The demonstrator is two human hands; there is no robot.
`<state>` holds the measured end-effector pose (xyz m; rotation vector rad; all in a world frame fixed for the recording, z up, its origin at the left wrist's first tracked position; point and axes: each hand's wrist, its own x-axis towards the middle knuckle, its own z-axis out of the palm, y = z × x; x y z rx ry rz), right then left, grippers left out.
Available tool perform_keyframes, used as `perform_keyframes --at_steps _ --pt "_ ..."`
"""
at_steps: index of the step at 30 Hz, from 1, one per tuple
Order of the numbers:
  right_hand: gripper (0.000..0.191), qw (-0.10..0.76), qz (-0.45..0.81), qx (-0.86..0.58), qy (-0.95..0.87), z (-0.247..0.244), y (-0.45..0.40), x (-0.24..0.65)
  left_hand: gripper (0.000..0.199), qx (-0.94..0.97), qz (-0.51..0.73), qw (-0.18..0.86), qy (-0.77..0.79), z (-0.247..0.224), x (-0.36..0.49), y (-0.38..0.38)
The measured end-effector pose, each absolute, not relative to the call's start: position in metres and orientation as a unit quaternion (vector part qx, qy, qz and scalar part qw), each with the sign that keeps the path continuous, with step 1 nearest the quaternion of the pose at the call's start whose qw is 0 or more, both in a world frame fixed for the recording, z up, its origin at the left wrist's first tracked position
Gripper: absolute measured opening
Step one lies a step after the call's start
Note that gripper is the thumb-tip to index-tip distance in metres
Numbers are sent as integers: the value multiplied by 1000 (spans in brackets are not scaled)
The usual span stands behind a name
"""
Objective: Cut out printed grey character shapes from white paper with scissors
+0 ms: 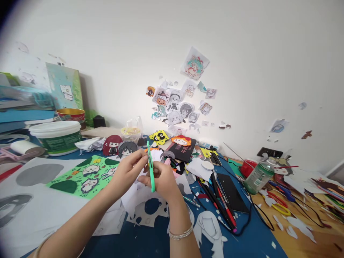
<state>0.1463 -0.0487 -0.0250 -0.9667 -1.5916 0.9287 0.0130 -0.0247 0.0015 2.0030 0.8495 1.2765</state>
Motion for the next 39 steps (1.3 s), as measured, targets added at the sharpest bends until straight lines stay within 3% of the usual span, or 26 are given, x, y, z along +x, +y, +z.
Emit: perform_keyframes --at_steps 13,28,39 --pt "32 513 399 -388 -654 -26 -48 146 26 750 491 304 323 2 13 -26" --pt "21 518 380 -400 -654 -27 -49 143 24 755 491 284 329 1 11 -25" --pt "19 528 374 -431 -629 -22 -51 139 24 743 489 332 315 0 12 -26"
